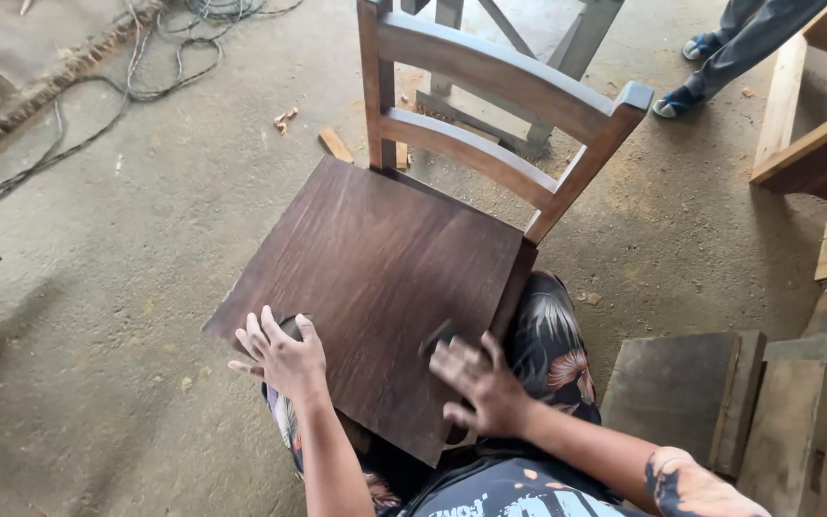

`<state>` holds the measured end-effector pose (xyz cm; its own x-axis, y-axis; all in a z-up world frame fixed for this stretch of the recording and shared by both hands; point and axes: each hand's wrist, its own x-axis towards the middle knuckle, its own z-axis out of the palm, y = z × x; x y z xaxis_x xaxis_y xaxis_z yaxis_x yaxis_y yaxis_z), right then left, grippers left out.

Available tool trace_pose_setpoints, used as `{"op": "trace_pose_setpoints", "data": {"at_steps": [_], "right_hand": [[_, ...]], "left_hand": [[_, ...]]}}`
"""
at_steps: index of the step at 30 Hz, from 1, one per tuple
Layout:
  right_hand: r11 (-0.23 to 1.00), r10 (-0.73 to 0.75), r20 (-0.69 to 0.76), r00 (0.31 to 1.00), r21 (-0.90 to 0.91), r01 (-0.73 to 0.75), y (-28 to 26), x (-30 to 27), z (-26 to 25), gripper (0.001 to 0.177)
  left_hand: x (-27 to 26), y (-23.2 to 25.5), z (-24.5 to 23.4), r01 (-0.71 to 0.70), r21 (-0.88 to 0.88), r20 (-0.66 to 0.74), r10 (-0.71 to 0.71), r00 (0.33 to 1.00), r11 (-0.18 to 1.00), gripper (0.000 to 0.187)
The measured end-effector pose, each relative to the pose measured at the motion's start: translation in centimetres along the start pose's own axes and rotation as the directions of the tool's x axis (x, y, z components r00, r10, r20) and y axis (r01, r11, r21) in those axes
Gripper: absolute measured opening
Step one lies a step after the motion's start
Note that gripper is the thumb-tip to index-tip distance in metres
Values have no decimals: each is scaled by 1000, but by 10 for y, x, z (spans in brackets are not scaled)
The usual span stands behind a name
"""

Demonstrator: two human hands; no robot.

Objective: The person sits on the floor and sands a rectangular wooden board using a sanding block. They rub the block across the flat surface and along the edges of the board, which rests on their lap.

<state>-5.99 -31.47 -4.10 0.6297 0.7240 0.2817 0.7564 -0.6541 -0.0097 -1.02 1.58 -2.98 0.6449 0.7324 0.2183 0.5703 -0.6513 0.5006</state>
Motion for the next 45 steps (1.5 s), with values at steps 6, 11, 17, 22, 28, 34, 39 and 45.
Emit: {"op": "trace_pose_setpoints", "data": {"at_steps": [6,11,17,22,28,34,39,45], "right_hand": [[967,230,-159,960,-77,-244,70,23,5,51],[970,55,-117,992,242,-25,16,16,-14,50],[978,22,-92,996,206,-3,50,21,-7,48],[977,212,-144,967,41,-208,28,9,-6,70],[997,-10,-67,998,-83,4,66,15,-11,67],[999,7,-27,1000,32,-6,28,6,-3,81],[988,77,-20,997,-130,-79,45,7,4,73],[901,-228,4,974,380,210,6,-4,-26,67]], "left_hand": [[0,9,-12,-25,-20,-17,25,1000,999,62],[3,4,-5,-37,-25,-10,36,999,999,63],[2,0,0,-51,-17,-4,51,999,999,62],[1,3,-4,-27,-3,-19,27,999,1000,63],[0,1,-7,-47,31,-6,47,999,998,69],[0,4,-8,-56,45,-7,56,998,997,79],[1,6,-11,-49,52,-8,49,999,997,73],[4,11,-20,-57,22,113,54,992,998,75]]}}
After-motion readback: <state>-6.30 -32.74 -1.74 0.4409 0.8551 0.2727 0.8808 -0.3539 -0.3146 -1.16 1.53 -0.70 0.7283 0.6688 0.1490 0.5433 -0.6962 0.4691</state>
